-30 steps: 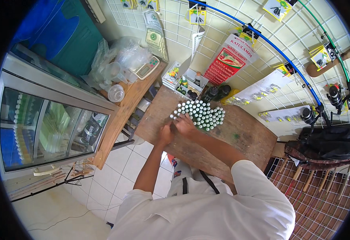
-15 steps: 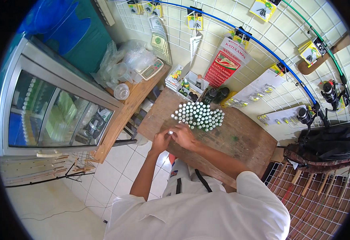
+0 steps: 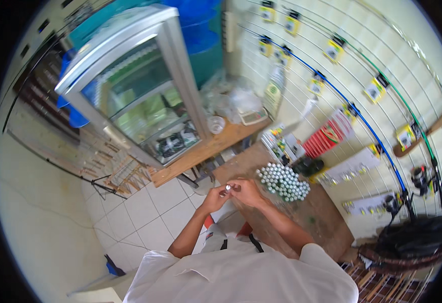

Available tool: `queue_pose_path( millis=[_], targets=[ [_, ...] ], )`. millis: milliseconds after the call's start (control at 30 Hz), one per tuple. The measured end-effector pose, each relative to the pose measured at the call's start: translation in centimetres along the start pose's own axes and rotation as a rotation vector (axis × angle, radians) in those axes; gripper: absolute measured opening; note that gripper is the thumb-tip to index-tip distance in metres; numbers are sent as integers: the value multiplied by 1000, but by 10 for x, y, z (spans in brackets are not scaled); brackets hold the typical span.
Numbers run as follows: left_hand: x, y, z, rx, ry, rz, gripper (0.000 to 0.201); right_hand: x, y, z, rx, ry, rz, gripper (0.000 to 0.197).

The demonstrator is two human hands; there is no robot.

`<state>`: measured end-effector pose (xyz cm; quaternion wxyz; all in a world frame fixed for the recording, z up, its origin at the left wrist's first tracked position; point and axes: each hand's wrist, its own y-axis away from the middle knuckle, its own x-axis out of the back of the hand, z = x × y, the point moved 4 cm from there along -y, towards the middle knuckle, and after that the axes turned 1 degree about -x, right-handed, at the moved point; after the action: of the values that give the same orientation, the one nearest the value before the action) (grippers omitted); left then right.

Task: Organizing and restocking small bottles of fishing bait into a glass display cabinet.

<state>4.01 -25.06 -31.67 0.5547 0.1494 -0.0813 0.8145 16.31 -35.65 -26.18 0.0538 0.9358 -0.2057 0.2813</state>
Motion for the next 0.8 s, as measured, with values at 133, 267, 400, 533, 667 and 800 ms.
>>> queue_pose_path(
  millis=[133, 267, 400, 533, 667, 800],
  targets=[
    [48, 32, -5, 100, 173, 111, 26, -16, -38, -38, 3, -239, -19, 30],
    [113, 60, 17, 180, 216, 250, 30, -39, -91, -75, 30, -544, -113, 32],
    [174, 87, 35, 85, 225, 425, 29, -74, -142, -127, 105, -595, -179, 34],
    [222, 114, 34, 42, 212, 572, 27, -100, -180, -191, 252, -603, -124, 40],
    [256, 133, 23, 23, 148, 623, 25, -119, -203, -236, 366, -515, 11, 43],
    [281, 146, 24, -8, 130, 642, 24, -133, -211, -255, 390, -419, 107, 45]
  ],
)
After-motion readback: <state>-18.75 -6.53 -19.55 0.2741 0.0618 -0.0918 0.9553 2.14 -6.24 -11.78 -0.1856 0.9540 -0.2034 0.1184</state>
